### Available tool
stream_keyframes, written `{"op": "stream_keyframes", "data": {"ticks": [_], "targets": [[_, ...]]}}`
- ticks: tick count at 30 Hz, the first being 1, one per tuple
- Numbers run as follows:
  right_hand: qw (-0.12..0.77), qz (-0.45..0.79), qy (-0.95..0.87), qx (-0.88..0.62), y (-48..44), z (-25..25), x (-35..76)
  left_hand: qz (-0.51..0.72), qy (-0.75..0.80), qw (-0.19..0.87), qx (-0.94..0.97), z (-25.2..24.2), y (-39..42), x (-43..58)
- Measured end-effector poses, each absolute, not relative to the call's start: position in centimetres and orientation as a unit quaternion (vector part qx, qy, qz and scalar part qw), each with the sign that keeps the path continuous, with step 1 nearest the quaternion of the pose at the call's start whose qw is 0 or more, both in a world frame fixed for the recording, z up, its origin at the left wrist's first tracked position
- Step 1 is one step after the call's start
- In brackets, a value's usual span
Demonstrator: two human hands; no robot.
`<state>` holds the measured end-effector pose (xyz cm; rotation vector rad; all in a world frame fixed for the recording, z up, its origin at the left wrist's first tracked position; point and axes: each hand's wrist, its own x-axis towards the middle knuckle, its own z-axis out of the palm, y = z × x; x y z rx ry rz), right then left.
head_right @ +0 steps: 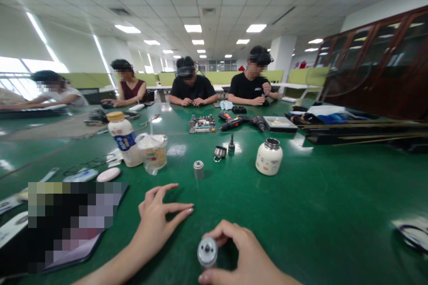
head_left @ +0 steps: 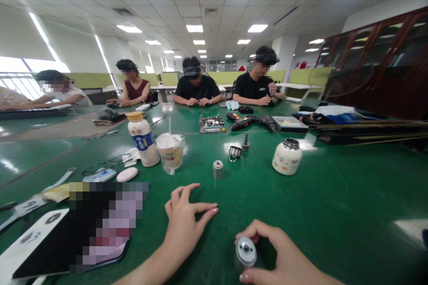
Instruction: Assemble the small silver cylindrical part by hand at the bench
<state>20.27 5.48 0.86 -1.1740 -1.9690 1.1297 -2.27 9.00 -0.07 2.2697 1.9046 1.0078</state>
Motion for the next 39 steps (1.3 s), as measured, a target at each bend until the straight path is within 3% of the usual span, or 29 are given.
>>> {"op": "stream_keyframes", "data": {"ticks": [3, 9, 39], "targets": [[0.286, 0.422, -0.741, -0.438, 5.5, 0.9, 20.3, 0.310, 0.611, 0.009, 0.728, -0.4, 9.2, -2.4], [0.292, 0.409, -0.749, -0.433, 5.5, 0.7, 20.2, 0.424, 0.469, 0.064, 0.772, 1.2, 5.9, -0.7], [0.317, 0.394, -0.753, -0.421, 5.5, -0.3, 20.0, 0.331, 0.441, 0.223, 0.804, 2.9, 5.1, 0.8]]}}
